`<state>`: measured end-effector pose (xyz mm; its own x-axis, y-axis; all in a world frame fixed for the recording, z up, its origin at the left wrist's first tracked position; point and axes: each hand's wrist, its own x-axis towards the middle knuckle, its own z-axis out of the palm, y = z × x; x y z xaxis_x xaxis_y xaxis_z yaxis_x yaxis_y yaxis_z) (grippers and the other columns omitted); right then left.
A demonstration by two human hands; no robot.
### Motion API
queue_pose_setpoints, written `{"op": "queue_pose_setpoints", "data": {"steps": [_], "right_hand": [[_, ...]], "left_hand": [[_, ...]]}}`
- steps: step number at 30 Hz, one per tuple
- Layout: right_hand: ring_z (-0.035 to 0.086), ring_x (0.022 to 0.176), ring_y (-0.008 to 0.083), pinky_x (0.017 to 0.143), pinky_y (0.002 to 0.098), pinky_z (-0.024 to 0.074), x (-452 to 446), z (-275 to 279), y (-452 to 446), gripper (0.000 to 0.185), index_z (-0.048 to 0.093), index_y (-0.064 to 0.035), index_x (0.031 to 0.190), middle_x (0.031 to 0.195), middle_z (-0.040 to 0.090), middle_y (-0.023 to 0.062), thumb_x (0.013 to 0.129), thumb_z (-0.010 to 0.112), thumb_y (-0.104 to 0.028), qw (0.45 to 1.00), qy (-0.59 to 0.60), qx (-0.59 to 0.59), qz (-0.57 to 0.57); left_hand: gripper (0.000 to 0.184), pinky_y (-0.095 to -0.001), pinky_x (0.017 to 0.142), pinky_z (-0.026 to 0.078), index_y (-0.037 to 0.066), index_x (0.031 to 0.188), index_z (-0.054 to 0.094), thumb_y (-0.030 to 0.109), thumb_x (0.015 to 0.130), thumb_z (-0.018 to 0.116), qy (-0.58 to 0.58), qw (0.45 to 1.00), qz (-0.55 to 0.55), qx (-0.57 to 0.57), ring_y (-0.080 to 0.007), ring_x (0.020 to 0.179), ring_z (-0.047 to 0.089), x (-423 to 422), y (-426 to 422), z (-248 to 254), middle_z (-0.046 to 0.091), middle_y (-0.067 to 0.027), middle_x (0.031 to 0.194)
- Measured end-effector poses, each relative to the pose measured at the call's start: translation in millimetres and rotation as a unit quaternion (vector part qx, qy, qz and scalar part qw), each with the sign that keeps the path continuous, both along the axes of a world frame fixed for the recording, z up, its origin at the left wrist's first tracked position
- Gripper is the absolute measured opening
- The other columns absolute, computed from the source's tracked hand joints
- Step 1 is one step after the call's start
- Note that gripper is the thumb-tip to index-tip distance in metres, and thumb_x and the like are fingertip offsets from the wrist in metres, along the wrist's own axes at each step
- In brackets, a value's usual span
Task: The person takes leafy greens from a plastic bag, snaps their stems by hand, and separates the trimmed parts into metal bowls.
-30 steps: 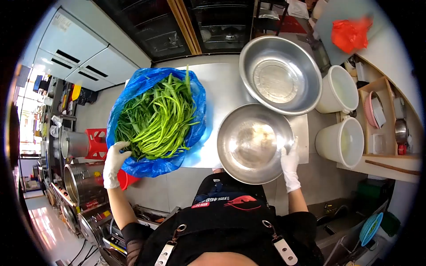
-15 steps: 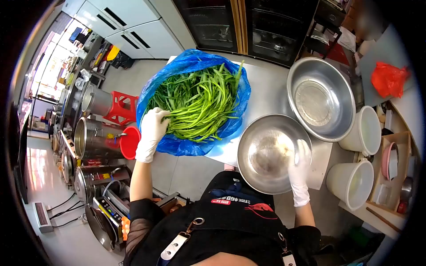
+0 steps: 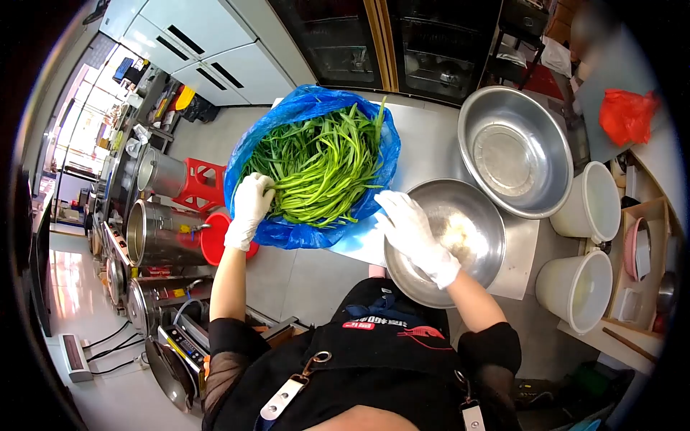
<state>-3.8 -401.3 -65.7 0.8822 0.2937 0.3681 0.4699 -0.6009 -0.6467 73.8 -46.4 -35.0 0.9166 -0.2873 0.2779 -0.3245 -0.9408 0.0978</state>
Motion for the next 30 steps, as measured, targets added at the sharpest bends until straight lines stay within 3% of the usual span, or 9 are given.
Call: {"op": "queue_pose_setpoints", "data": {"steps": [4, 6, 12, 16, 17, 19, 24, 26, 30], "right_hand": [[0.057, 0.108, 0.0309, 0.093, 0.0397, 0.047, 23.3, 0.6, 18.2, 0.029, 0.061, -0.002, 0.113, 0.114, 0.061, 0.014, 0.088, 0.061, -0.015, 1.0, -0.024, 0.013, 0.016], [0.057, 0.108, 0.0303, 0.093, 0.0393, 0.0471, 23.5, -1.2, 22.5, 0.029, 0.061, -0.0023, 0.113, 0.114, 0.061, 0.0139, 0.087, 0.061, -0.015, 0.999, -0.004, 0.032, 0.018], [0.056, 0.11, 0.0306, 0.092, 0.0403, 0.0477, -8.2, -38.8, -14.7, 0.03, 0.062, -0.004, 0.114, 0.115, 0.061, 0.0143, 0.088, 0.06, -0.019, 0.994, -0.01, -0.102, -0.044], [0.048, 0.122, 0.0338, 0.103, 0.047, 0.0381, -45.2, -91.5, -82.0, 0.052, 0.055, -0.0016, 0.126, 0.127, 0.054, 0.0184, 0.083, 0.066, -0.029, 0.936, 0.05, -0.301, -0.172], [0.041, 0.129, 0.0337, 0.108, 0.0497, 0.0323, -55.9, -112.0, -100.7, 0.069, 0.046, -0.0008, 0.136, 0.136, 0.047, 0.0188, 0.08, 0.07, -0.033, 0.922, 0.101, -0.331, -0.172], [0.037, 0.132, 0.0326, 0.109, 0.0483, 0.032, -77.3, -105.5, -119.2, 0.075, 0.041, -0.0015, 0.139, 0.139, 0.043, 0.0177, 0.078, 0.072, -0.033, 0.894, 0.19, -0.358, -0.19], [0.033, 0.135, 0.0309, 0.11, 0.0447, 0.0309, -115.7, -118.2, -153.5, 0.078, 0.04, -0.0034, 0.136, 0.143, 0.039, 0.0162, 0.074, 0.076, -0.032, 0.891, 0.204, -0.333, -0.231], [0.036, 0.134, 0.0342, 0.11, 0.0444, 0.0313, -119.8, -125.5, -162.0, 0.07, 0.045, -0.0015, 0.131, 0.137, 0.044, 0.0181, 0.073, 0.077, -0.025, 0.893, 0.193, -0.316, -0.254], [0.034, 0.136, 0.0362, 0.111, 0.0443, 0.03, -120.7, -117.2, -172.9, 0.073, 0.042, -0.0009, 0.137, 0.143, 0.041, 0.0202, 0.078, 0.073, -0.028, 0.89, 0.221, -0.32, -0.239]], "left_hand": [[0.007, -0.0394, 0.073, 0.048, 0.009, 0.079, 0.063, 0.007, 0.074, 0.068, -0.093, 0.992, -0.004, -0.086, -0.0294, 0.082, 0.059, -15.8, -23.9, 26.5, 0.059, -0.0086, 0.082], [0.009, -0.0367, 0.074, 0.049, 0.009, 0.082, 0.067, 0.014, 0.076, 0.071, 0.038, 0.997, -0.024, -0.056, -0.0273, 0.084, 0.061, -30.7, -32.5, 25.8, 0.062, -0.0068, 0.084], [0.013, -0.0356, 0.074, 0.05, 0.011, 0.085, 0.071, 0.019, 0.075, 0.071, 0.007, 0.998, -0.06, -0.019, -0.0251, 0.086, 0.061, -41.0, -47.6, -7.5, 0.063, -0.0036, 0.087], [0.009, -0.0368, 0.074, 0.051, 0.01, 0.084, 0.07, 0.015, 0.077, 0.069, -0.018, 0.997, -0.059, -0.04, -0.0273, 0.085, 0.061, -43.0, -45.5, 19.2, 0.063, -0.0066, 0.085], [0.009, -0.0366, 0.075, 0.05, 0.01, 0.086, 0.07, 0.012, 0.077, 0.069, -0.016, 0.999, -0.036, -0.037, -0.0281, 0.086, 0.062, -44.6, -43.9, 27.1, 0.063, -0.0081, 0.087], [0.011, -0.0369, 0.076, 0.05, 0.007, 0.089, 0.069, 0.006, 0.078, 0.067, -0.039, 0.997, -0.026, -0.066, -0.0284, 0.086, 0.062, -43.7, -43.4, 42.7, 0.063, -0.0087, 0.088], [0.017, -0.0324, 0.074, 0.051, 0.004, 0.094, 0.069, 0.0, 0.078, 0.069, -0.107, 0.986, -0.004, -0.126, -0.0253, 0.083, 0.063, -37.3, -31.7, 64.7, 0.065, -0.0088, 0.088], [0.015, -0.0313, 0.073, 0.051, 0.001, 0.095, 0.068, -0.002, 0.08, 0.069, -0.159, 0.985, -0.019, -0.067, -0.025, 0.079, 0.063, -36.4, -31.7, 85.0, 0.064, -0.0099, 0.086], [0.021, -0.0304, 0.073, 0.051, -0.001, 0.098, 0.068, -0.008, 0.079, 0.068, -0.216, 0.959, -0.009, -0.181, -0.0232, 0.079, 0.062, -42.7, -26.2, 114.7, 0.064, -0.0106, 0.084]]}}
